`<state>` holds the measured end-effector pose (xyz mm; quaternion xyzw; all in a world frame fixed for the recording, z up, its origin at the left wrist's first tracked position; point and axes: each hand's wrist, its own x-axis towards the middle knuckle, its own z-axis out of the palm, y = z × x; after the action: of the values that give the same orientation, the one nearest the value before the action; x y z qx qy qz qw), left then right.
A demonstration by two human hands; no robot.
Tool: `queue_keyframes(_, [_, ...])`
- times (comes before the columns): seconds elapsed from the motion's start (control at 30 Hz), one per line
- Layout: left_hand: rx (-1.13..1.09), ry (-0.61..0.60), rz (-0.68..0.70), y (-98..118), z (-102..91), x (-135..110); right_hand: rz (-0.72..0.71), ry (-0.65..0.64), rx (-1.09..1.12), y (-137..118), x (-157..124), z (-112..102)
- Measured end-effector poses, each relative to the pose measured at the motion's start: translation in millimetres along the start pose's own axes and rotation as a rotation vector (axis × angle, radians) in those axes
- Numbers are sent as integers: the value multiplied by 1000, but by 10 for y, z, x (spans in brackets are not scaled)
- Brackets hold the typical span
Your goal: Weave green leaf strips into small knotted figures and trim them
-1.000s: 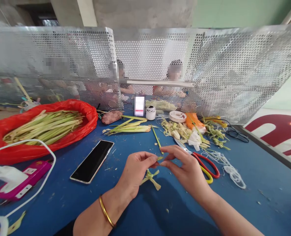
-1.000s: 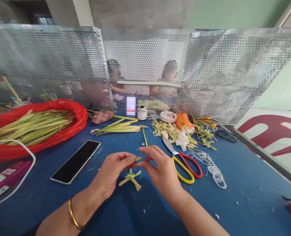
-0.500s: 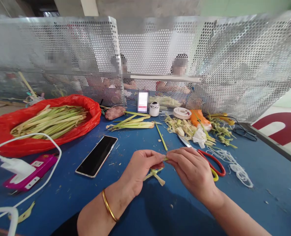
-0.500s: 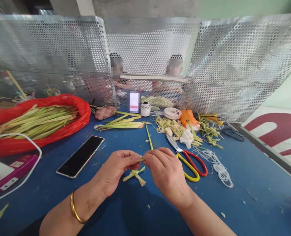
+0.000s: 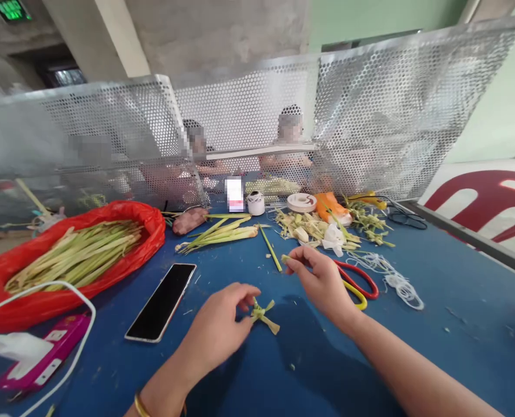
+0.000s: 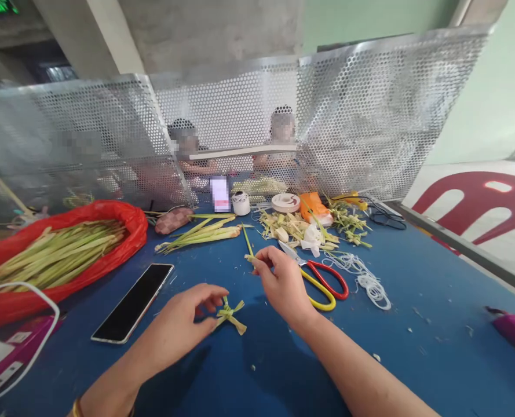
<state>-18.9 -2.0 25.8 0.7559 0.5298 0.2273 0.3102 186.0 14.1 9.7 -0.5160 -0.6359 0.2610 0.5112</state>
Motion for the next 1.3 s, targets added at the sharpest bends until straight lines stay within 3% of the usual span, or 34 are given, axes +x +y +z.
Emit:
queue_keyframes(0.13, [144,-25,-41,-61,134,-37,22,-32,46,-7,-9,58])
queue_keyframes(0.2, [93,14,-70,-58,178,10,54,-47,112,-14,-15,82])
queue_keyframes(0.37, [-555,117,-280,72,85,41,164,-26,378,-46,20,40])
queue_keyframes(0.5, [-793,274,-291,227,20,-74,220,26,497,-41,43,-23])
queue_keyframes(0.67, [-826,382,-255,333,75,-122,217,-13,518,-58,14,-41])
queue_keyframes(0.83, [-704,531,-247,348,113,-100,60,-228,464,-236,-81,-43])
queue_keyframes(0.9, [-651,524,-221,348,138,-100,-13,-298,431,-300,-131,-28])
queue_keyframes(1.0, [-632,471,-190,351,191,-115,-53,-293,357,-340,-182,-1])
queue_keyframes(1.17, [-746,380,-174,356,249,-145,107,-269,454,-325,-167,4])
queue_keyframes(1.3, [-875,339,-210,329,252,-134,134,-280,532,-324,-153,6])
